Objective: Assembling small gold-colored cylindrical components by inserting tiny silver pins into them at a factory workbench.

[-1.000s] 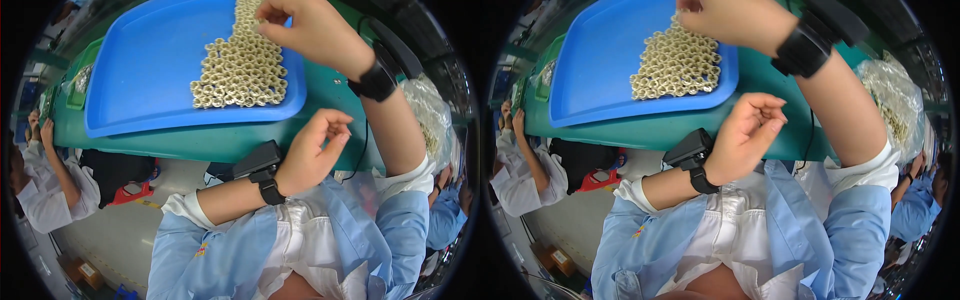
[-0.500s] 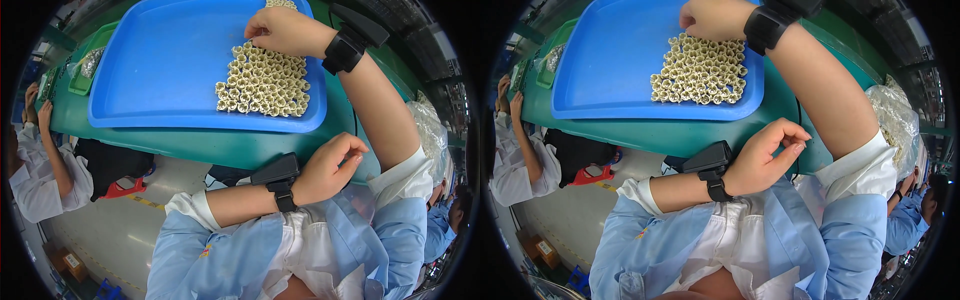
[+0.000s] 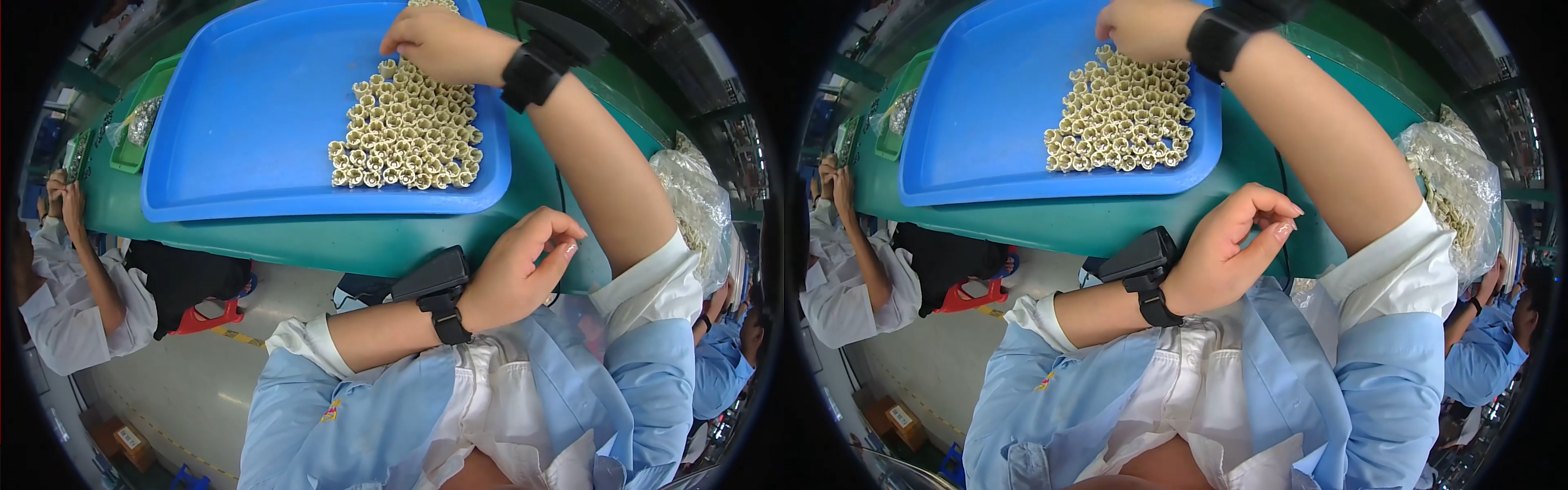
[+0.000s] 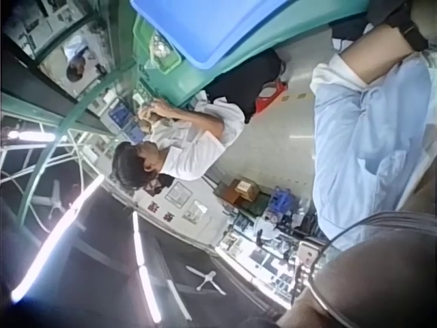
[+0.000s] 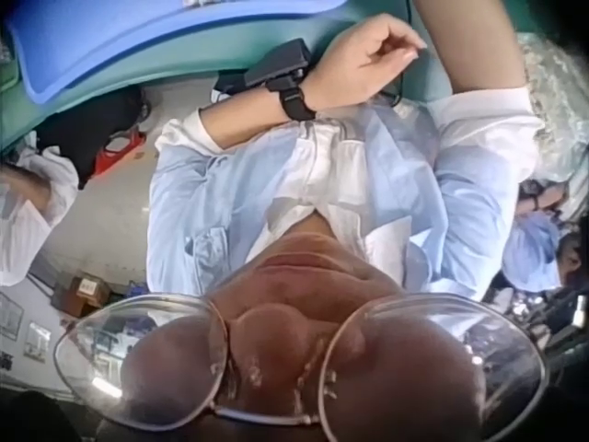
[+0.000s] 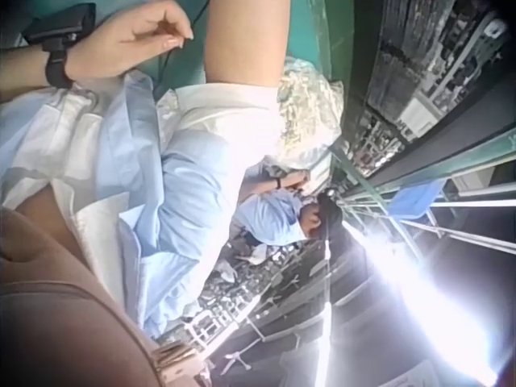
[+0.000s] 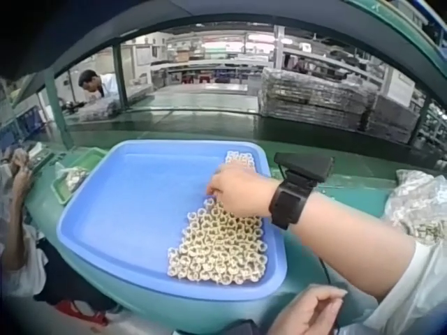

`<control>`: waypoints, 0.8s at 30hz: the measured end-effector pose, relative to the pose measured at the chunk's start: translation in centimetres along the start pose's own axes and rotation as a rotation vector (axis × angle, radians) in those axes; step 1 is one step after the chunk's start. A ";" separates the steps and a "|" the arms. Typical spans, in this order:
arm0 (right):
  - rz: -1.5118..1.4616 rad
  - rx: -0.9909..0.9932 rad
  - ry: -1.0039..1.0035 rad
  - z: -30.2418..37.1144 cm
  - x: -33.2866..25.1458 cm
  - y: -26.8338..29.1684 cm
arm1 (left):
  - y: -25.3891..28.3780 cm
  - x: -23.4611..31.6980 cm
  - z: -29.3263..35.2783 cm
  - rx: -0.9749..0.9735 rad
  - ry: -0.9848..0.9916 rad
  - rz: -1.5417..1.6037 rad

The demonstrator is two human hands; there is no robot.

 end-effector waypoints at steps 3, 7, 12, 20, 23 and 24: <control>0.027 0.035 -0.001 -0.1 0.5 -1.6 | 0.1 0.1 0.1 0.005 -0.003 0.007; -0.010 0.006 -0.049 0.0 0.4 -2.0 | 0.1 0.2 0.2 0.003 0.005 0.010; -0.106 0.090 -0.076 0.9 0.0 1.4 | 0.1 0.1 0.1 0.005 0.017 -0.001; -0.385 0.509 -0.399 14.9 -0.3 12.4 | 0.7 -0.7 -0.1 0.085 0.005 0.070; -0.333 0.646 -0.573 25.4 2.0 13.7 | 0.6 -1.0 -0.1 0.070 0.042 0.066; -0.329 0.735 -0.650 28.7 1.2 14.4 | 0.5 -1.1 0.0 0.078 0.066 0.080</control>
Point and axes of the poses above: each hand's wrist, its own z-axis away from the middle knuckle, its own y-axis out of the back of the hand, x = y × z, the point moved 8 cm from there along -z, towards the middle knuckle, and after that the axes turned 10 degrees about -z, right-handed, at the moved point
